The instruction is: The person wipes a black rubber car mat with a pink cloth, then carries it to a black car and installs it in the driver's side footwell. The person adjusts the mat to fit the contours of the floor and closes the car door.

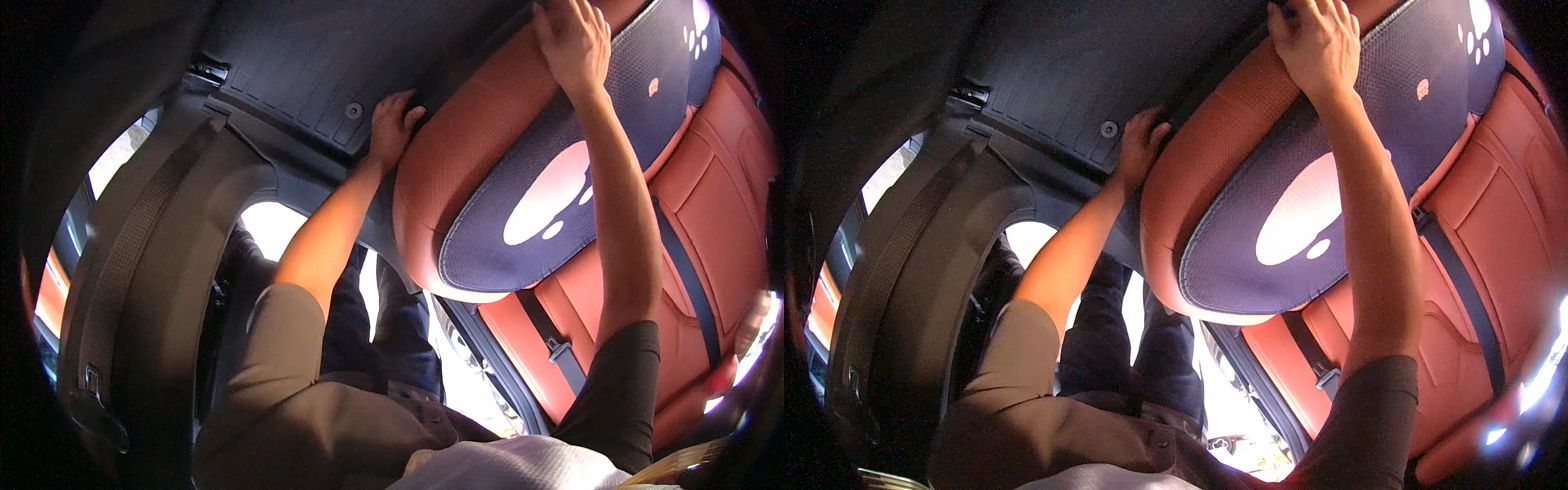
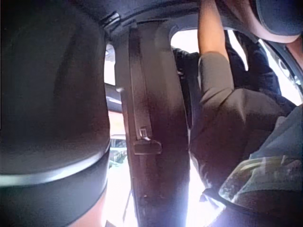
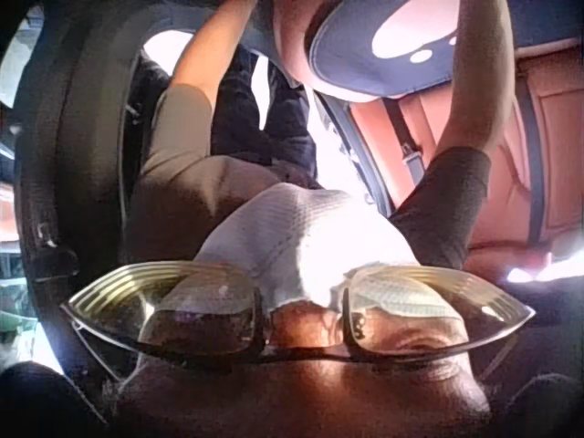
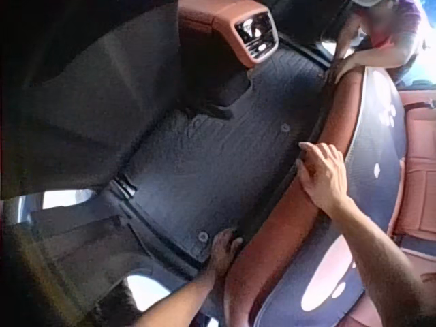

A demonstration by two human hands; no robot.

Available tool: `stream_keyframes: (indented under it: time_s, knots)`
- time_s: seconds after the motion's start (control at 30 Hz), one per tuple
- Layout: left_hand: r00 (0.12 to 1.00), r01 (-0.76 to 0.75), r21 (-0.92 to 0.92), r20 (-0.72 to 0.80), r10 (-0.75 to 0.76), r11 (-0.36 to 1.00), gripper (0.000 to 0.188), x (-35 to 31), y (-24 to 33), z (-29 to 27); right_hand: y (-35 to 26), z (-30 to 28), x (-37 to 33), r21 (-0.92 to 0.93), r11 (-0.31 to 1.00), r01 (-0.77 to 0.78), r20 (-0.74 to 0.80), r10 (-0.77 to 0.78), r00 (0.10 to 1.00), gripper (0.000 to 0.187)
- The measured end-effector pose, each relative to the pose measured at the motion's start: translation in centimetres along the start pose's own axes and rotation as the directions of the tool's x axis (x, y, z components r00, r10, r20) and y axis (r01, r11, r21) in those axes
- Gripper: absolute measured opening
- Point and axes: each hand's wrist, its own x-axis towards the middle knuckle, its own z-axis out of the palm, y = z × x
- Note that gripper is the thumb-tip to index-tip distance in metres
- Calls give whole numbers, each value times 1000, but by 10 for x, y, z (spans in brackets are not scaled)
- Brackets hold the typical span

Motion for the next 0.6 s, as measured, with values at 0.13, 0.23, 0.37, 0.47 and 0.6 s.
stream_keyframes:
  time_s: [0.13,0.23,0.37,0.47,0.6]
  knots:
    - [999,50,-63,-16,-51,997,59,7,-22,14,-5,2,2,-43,997,-67,98,71,993,34]
    - [991,127,-4,-50,-127,992,63,1,-22,11,0,10,6,-32,987,-155,140,158,978,27]
    - [961,273,-236,106,-254,933,65,18,4,-1,11,30,-6,-78,990,-114,15,115,993,26]
    - [979,167,-183,145,-141,969,63,48,28,5,21,30,-9,-127,992,3,153,16,988,29]
    - [970,146,-5,200,-142,989,60,63,43,17,9,14,19,-129,962,239,650,-100,753,28]
